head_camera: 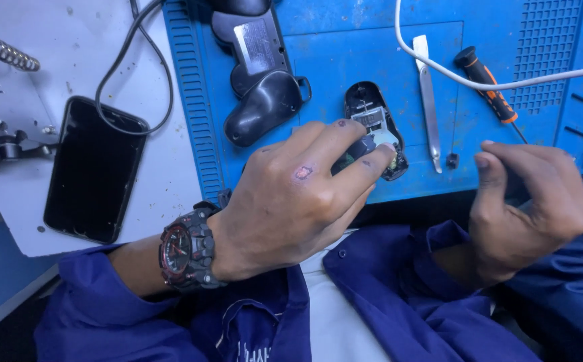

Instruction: Repairing the internal components of a game controller, including the circuit board and battery

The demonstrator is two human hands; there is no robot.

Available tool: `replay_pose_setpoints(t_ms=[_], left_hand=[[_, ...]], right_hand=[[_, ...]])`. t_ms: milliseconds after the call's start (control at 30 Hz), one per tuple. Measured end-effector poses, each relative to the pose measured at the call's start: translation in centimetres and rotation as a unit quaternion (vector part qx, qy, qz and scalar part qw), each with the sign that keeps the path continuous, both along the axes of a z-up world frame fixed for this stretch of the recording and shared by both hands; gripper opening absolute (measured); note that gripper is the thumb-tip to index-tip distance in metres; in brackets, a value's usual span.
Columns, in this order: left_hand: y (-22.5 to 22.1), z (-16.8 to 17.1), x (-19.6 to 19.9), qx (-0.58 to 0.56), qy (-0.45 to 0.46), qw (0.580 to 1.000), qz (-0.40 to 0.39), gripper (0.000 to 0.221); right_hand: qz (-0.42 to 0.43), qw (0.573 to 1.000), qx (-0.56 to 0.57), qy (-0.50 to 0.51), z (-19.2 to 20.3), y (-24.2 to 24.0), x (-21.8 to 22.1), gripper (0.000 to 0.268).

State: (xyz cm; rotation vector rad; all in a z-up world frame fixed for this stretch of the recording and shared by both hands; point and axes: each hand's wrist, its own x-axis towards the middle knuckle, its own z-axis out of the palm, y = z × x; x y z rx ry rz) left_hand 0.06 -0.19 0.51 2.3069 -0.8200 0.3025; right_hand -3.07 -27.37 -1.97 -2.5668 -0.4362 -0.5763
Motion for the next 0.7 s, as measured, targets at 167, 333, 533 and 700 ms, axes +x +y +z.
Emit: replay_pose_setpoints(t_ms=[167, 333, 533, 700], left_hand=[[-0.1, -0.2, 0.1, 0.000, 0.003, 1.000, -0.006, 0.014], [-0.1, -0.1, 0.0, 0.007, -0.001, 1.000, -0.003, 0.016], [-0.1, -0.3, 0.0, -0.014, -0.001, 1.000, 0.002, 0.011], [0.0, -0.6, -0.1, -0.005, -0.016, 1.000, 0.005, 0.016]], right_hand=[[0.010, 0.995, -0.026, 0.100, -0.1, -1.8, -1.1, 0.017], [0.028, 0.992, -0.045, 0.117, -0.5, -0.9, -0.8, 0.016], [-0.010, 0.993, 0.081, 0.086, -1.3, -0.1, -1.4, 0.023], [0.076, 0.953, 0.272, 0.108, -1.1, 2.0, -1.7, 0.031]])
